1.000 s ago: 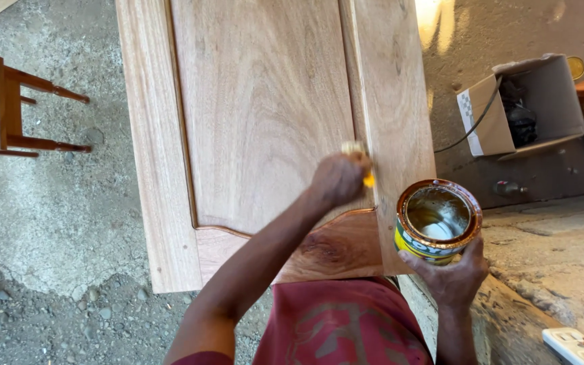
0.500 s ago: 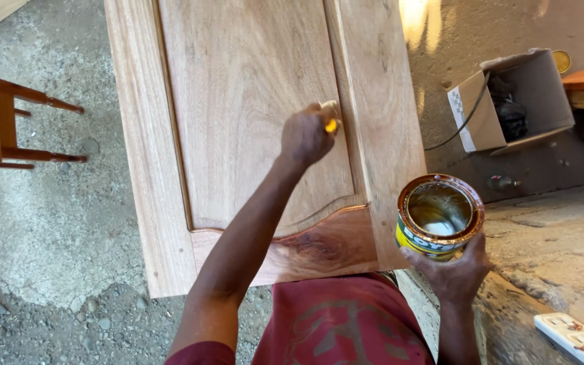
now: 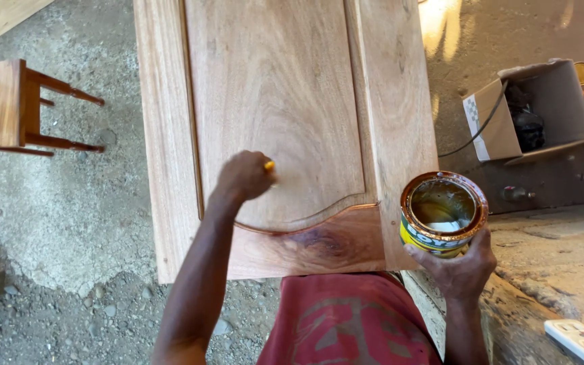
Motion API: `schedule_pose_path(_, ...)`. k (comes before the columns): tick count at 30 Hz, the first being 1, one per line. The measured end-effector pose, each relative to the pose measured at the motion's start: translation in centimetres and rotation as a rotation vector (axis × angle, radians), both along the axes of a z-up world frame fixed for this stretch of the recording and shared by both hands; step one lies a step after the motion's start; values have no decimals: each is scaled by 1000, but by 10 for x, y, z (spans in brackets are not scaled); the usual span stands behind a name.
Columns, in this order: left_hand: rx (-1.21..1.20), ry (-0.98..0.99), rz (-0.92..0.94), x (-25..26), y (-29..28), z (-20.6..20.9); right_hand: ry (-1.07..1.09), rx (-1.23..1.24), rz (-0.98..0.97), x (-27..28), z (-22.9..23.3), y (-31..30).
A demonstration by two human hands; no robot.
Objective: Apply stain or varnish to a wooden door using a paint brush.
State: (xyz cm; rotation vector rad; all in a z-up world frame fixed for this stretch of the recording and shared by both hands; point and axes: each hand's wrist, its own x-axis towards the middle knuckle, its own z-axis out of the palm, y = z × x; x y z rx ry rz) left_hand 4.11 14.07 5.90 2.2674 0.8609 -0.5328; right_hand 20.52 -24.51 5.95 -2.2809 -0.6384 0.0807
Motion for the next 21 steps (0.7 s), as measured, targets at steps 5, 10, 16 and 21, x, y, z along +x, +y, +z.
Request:
schedule_pose_path(5, 81, 226, 66, -21, -24, 17, 6, 45, 35, -2, -5, 1)
schedule_pose_path(10, -31, 152, -91, -38, -108, 18, 9, 56, 34, -9, -2, -3)
schedule_pose_path(16, 143, -404, -237, -28, -185, -21, 4, -33, -16, -12, -11, -18)
schedule_pose_path(21, 78, -812, -234, 20, -196, -39, 5, -59, -26, -13, -9, -20)
